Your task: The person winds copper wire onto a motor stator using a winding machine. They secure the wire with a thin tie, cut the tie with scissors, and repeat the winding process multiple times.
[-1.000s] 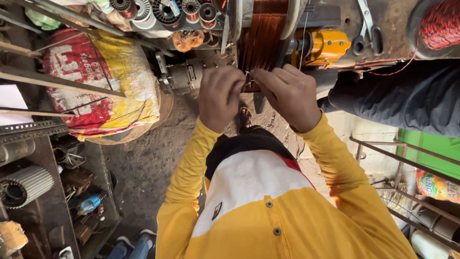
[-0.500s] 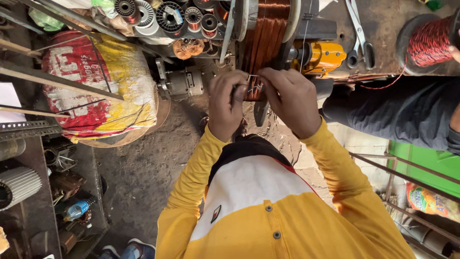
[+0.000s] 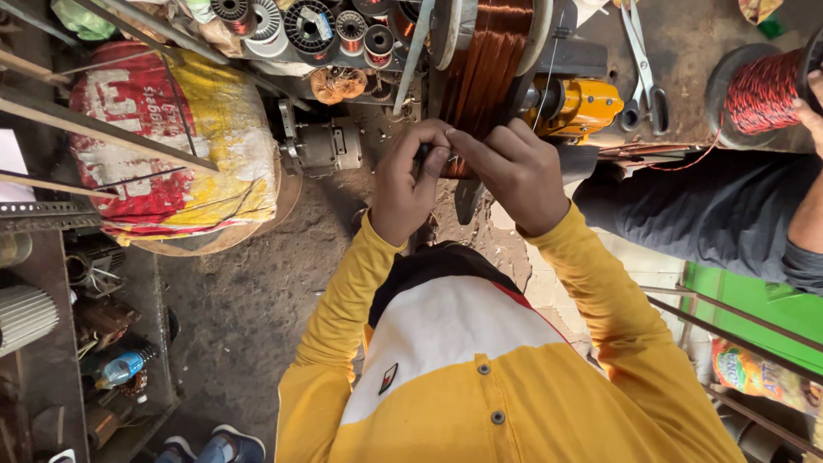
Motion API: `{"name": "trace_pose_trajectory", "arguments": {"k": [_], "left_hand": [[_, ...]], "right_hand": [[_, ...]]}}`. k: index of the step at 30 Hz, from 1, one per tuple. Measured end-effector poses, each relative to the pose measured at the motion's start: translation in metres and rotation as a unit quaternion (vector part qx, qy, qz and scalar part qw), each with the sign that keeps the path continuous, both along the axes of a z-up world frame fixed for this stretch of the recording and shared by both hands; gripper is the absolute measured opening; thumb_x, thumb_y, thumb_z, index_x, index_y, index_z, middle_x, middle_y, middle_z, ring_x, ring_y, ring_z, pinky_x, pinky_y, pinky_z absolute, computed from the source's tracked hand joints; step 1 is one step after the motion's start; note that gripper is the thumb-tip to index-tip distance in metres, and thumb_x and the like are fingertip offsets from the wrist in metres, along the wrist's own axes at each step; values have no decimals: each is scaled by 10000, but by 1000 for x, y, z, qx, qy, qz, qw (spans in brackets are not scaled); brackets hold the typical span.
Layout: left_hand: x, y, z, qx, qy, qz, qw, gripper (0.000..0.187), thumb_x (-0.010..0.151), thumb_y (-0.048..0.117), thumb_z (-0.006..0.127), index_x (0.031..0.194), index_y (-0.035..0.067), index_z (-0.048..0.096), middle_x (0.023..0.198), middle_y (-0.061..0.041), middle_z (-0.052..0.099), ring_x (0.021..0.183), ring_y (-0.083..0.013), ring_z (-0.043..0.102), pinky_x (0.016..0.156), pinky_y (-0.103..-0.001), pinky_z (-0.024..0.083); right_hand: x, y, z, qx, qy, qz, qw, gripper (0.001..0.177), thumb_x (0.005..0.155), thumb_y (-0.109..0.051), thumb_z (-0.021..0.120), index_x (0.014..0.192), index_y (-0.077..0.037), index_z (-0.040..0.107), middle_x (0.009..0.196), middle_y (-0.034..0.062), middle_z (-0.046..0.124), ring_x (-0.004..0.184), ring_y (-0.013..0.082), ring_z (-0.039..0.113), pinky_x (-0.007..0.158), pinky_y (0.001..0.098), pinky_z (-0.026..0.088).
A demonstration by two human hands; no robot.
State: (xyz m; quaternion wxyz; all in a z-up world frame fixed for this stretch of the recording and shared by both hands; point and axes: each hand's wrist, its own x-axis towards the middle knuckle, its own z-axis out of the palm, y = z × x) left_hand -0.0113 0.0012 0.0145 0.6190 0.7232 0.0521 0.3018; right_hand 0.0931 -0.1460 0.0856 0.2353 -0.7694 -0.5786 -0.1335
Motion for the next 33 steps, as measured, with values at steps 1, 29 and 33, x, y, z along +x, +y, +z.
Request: {"name": "trace_pose_trajectory", "arguments": {"k": [1, 29, 33], "left_hand": [[0, 0, -1, -15, 18, -2, 1000, 95, 1059, 47, 612, 1143, 12, 582, 1182, -115, 686, 1045, -224, 668, 953, -326, 534], [21, 15, 11, 68, -1, -3, 998, 207, 937, 31, 719, 1131, 34, 647, 1041, -92, 709, 910, -197, 724, 813, -309, 578], [20, 14, 10, 67, -6, 5, 998, 192, 953, 46, 715, 1132, 38, 645, 1067, -91, 722, 948, -198, 737, 833, -309, 584]], "right_hand": [[2, -1, -2, 2, -19, 14, 1000, 405, 844, -43, 778, 1247, -68, 736, 788, 48, 489, 711, 236, 519, 632, 360, 464], [11, 6, -4, 114, 362, -108, 919, 148, 949, -22, 789, 1089, -24, 739, 865, 61, 650, 725, 97, 558, 644, 250, 435], [7, 10, -3, 145, 383, -100, 907, 152, 950, -33, 786, 1086, -38, 719, 906, 60, 657, 733, 107, 549, 649, 264, 436]]}}
